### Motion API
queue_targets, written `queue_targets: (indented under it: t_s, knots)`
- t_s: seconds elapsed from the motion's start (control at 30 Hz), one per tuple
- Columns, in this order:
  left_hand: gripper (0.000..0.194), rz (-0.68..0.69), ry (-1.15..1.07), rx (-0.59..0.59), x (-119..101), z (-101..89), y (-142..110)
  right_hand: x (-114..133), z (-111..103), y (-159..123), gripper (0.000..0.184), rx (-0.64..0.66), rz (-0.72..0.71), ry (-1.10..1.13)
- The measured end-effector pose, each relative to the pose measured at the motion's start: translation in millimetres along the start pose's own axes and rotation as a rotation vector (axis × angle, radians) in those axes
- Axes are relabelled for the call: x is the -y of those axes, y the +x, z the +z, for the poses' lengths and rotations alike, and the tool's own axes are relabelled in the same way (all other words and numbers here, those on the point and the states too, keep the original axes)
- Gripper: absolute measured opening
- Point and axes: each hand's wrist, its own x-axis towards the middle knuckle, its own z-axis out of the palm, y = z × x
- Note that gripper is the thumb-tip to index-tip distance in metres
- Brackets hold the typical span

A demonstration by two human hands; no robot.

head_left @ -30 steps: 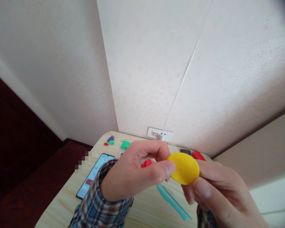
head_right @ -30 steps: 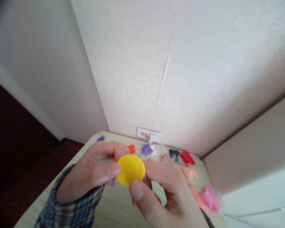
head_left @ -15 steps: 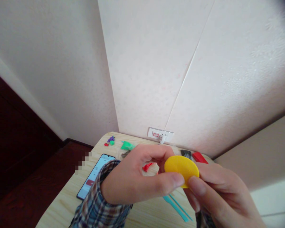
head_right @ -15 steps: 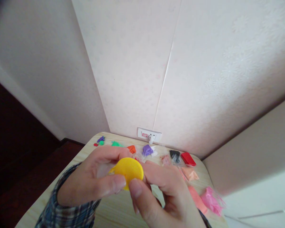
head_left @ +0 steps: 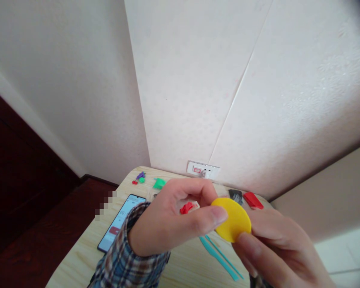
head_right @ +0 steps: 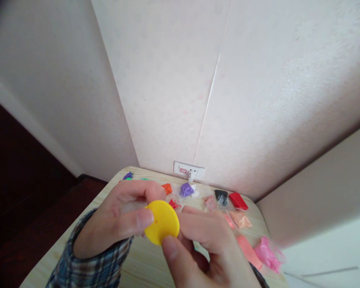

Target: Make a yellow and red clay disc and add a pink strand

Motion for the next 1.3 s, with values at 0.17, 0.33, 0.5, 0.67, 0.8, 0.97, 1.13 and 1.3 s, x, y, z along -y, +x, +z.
queue_targets:
  t_s: [0.17,0.33,0.5,0.67,0.8,0.97,1.13,1.3]
  knots:
    - [0.024,0.02,-0.025,0.032,-1.5,-0.1,1.1,-0.9,-1.4,-2.0,0.037,-0.026,-0.02,-0.003]
    - [0.029,0.018,0.016,0.019,-2.5,0.9,-0.1,0.2,2.8,1.7,0.041,-0.141,-0.051,0.025]
    - [0.018,0.051,0.086,0.054,-3.3,1.9,-0.9,3.6,8.2,5.5,0.046,-0.178,-0.103,0.141]
    - [0.019,0.081,0.102,0.09,-6.1,1.7,-0.3,3.9,7.3,7.4,0.05,-0.191,-0.091,0.166]
    - [0.02,0.09,0.073,0.074,-5.6,1.9,0.0,1.9,7.0,7.9,0.049,-0.199,-0.121,0.154]
    - [0.021,0.067,-0.004,0.003,-1.7,3.1,1.9,4.1,8.2,5.1,0.048,-0.2,-0.115,0.125]
    - [0.024,0.053,-0.035,-0.027,0.4,3.7,1.7,6.1,9.7,6.8,0.049,-0.219,-0.092,0.109]
    - [0.024,0.042,0.068,0.014,-2.0,3.5,1.3,4.7,10.0,8.4,0.049,-0.206,-0.081,0.154]
